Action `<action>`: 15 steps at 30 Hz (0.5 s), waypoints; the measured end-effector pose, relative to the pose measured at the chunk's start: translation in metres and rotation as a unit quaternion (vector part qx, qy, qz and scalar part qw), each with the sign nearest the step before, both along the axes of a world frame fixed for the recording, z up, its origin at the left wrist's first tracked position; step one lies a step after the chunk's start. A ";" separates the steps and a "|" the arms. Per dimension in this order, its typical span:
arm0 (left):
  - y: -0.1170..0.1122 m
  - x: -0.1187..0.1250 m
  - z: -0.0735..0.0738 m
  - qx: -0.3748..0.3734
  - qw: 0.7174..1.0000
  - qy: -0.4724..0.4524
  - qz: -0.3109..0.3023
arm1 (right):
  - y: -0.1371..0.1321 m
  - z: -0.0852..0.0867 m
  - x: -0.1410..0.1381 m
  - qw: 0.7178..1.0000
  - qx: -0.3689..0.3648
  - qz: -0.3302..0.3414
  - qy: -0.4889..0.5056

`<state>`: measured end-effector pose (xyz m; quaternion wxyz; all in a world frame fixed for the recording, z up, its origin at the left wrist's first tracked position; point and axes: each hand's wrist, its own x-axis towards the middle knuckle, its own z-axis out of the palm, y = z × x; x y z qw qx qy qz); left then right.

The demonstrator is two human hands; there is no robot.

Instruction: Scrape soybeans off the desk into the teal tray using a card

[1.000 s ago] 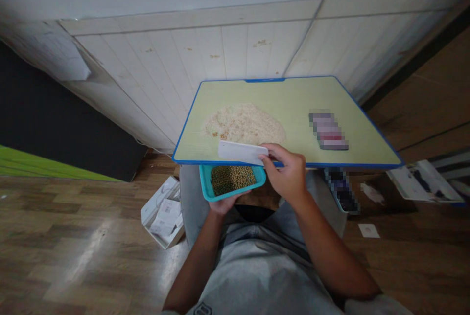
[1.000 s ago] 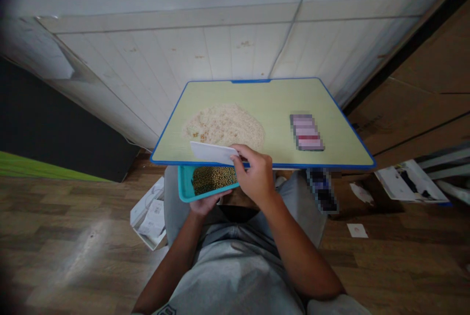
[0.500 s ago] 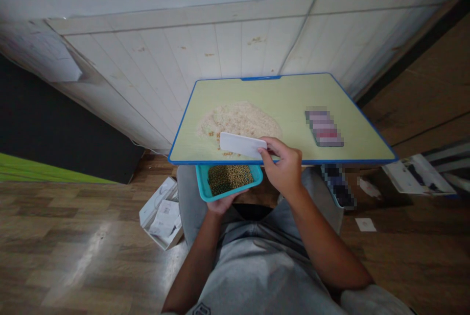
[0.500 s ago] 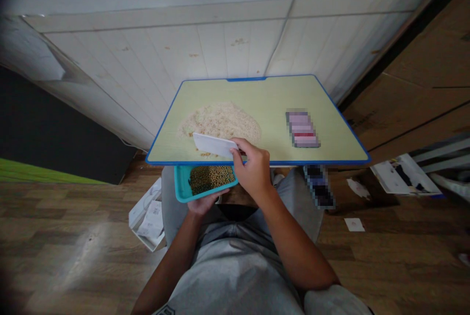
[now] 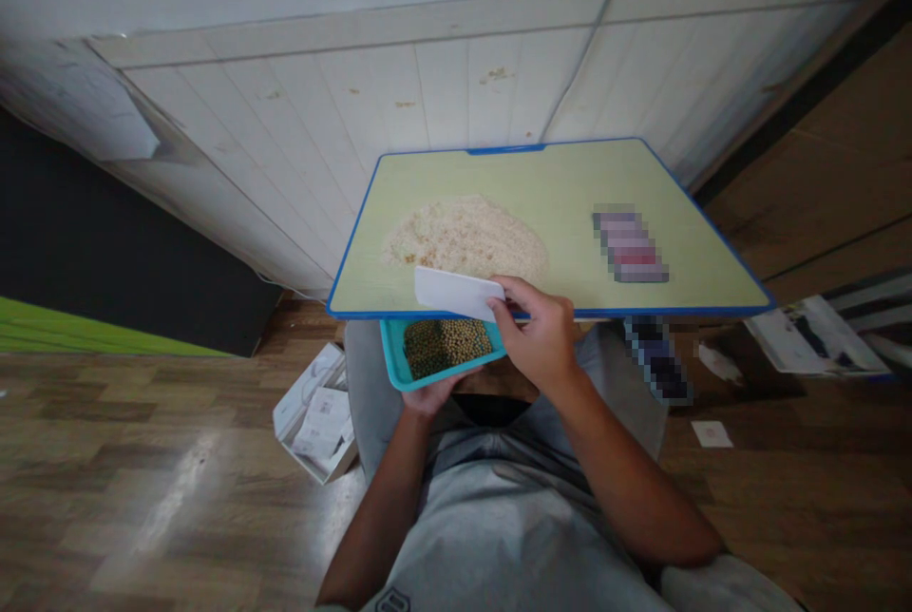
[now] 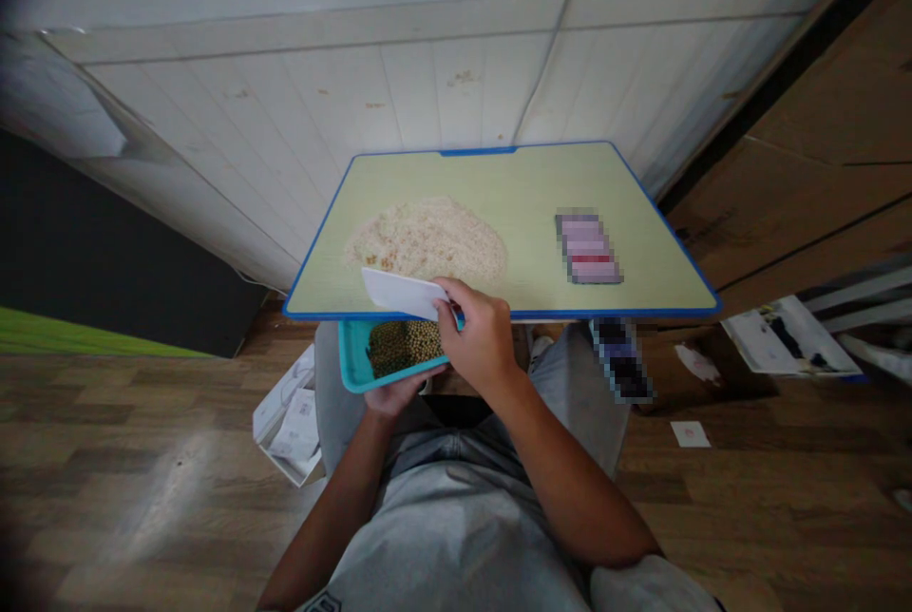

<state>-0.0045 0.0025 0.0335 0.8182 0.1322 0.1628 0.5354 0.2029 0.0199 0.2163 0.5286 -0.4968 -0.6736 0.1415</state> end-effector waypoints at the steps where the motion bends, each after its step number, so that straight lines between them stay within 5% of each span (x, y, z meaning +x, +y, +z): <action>1: 0.000 0.000 0.000 0.001 1.000 -0.004 -0.004 | 0.001 -0.001 0.001 1.000 0.002 -0.007 -0.001; 15: 0.000 -0.005 0.000 0.021 1.000 -0.007 -0.022 | 0.011 -0.007 0.025 0.998 -0.006 -0.052 0.032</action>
